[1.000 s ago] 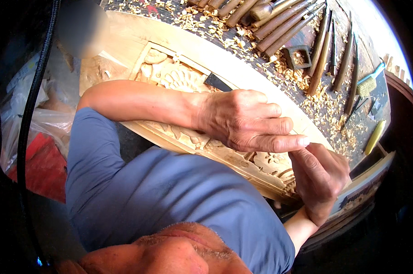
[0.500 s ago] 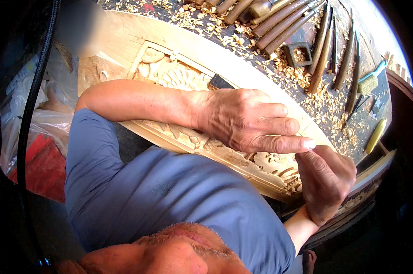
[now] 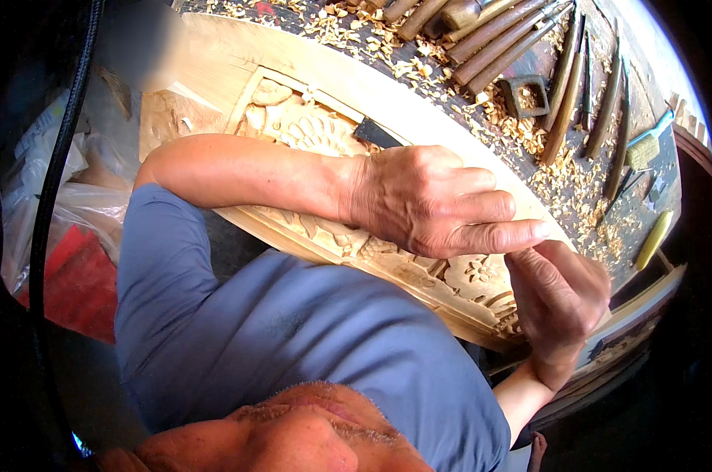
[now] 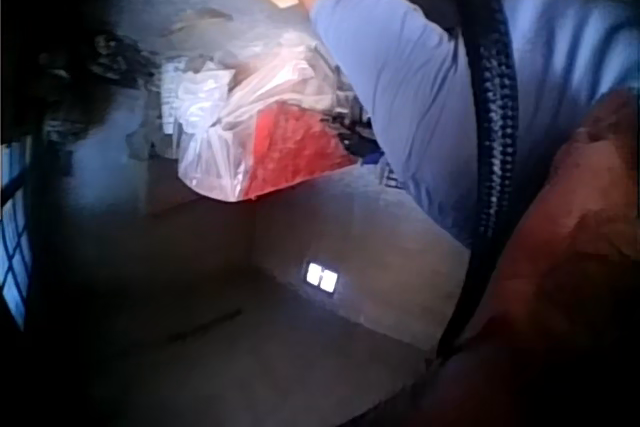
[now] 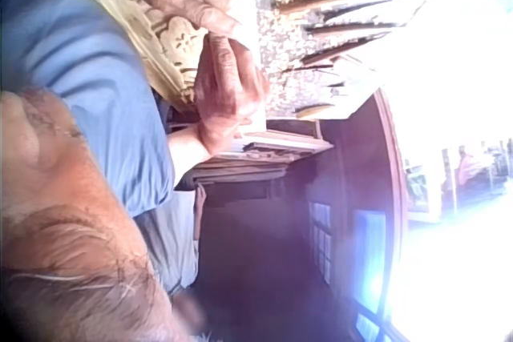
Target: The person carves a wooden panel using various chisels and a small hammer. The person holds the chisels with one hand and strikes them with the other hand or the hammer to carve intricate details into the wood.
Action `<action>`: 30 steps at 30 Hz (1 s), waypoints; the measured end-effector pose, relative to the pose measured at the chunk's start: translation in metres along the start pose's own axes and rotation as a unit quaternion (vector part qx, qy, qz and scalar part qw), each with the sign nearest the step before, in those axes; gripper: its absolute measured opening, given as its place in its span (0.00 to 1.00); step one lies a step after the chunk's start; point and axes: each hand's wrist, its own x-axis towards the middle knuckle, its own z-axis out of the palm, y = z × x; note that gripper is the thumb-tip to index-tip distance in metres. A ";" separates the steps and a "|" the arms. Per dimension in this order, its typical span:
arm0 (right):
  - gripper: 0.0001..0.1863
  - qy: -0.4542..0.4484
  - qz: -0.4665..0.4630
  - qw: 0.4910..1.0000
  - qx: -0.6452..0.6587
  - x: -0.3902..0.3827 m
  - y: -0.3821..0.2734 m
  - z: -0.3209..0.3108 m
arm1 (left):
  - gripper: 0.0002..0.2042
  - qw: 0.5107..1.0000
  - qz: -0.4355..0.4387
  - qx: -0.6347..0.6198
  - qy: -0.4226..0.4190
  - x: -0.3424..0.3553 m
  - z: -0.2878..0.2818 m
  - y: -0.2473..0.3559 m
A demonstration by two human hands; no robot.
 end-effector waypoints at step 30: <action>0.17 -0.019 0.032 0.999 -0.001 -0.006 -0.019 -0.006 | 0.31 0.995 0.026 -0.095 -0.016 -0.005 -0.014 -0.005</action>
